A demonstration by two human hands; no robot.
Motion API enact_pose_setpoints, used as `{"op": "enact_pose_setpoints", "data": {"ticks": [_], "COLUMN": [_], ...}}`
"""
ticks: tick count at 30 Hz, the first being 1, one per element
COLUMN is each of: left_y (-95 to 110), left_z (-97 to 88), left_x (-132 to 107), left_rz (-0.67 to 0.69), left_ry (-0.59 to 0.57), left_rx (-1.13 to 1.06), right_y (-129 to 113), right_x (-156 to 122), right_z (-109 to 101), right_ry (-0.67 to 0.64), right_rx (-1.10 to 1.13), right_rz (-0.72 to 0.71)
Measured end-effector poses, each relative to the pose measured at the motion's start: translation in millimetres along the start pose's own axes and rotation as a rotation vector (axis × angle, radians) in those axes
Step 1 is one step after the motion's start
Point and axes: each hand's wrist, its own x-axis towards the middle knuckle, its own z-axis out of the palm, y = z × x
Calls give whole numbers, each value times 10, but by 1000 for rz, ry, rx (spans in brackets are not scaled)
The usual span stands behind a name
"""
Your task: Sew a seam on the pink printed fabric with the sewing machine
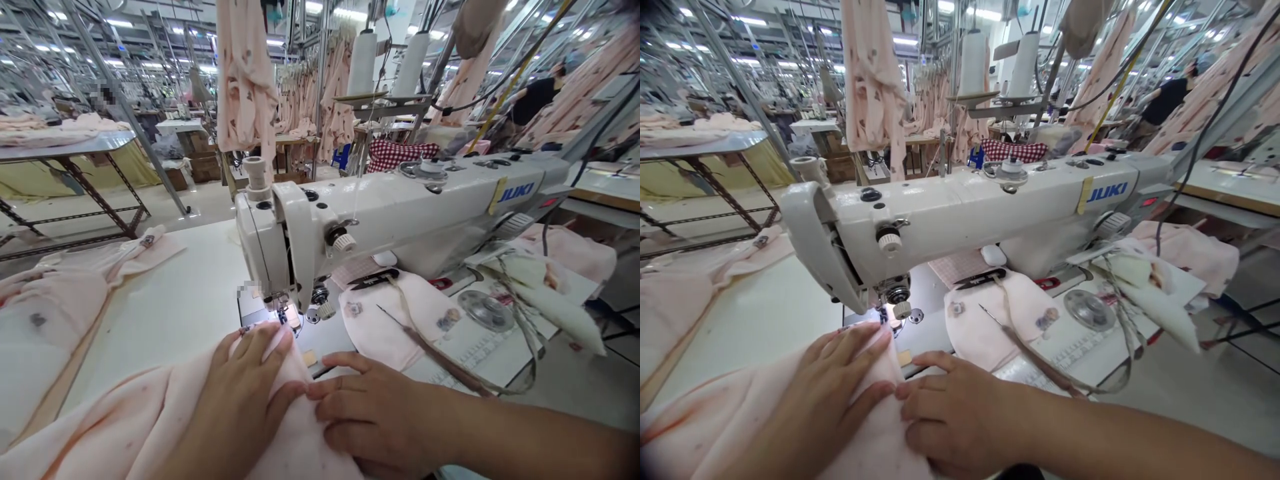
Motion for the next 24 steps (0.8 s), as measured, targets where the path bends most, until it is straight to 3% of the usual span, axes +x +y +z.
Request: {"op": "enact_pose_setpoints", "data": {"ticks": [15, 24], "left_y": [-109, -147], "left_z": [60, 2], "left_x": [76, 150], "left_rz": [76, 194], "left_ry": [57, 94], "left_rx": [-20, -322], "right_y": [23, 41], "right_x": [14, 17], "right_z": [11, -26], "right_ry": [1, -41], "right_rx": [-17, -65], "right_rz": [75, 74]}}
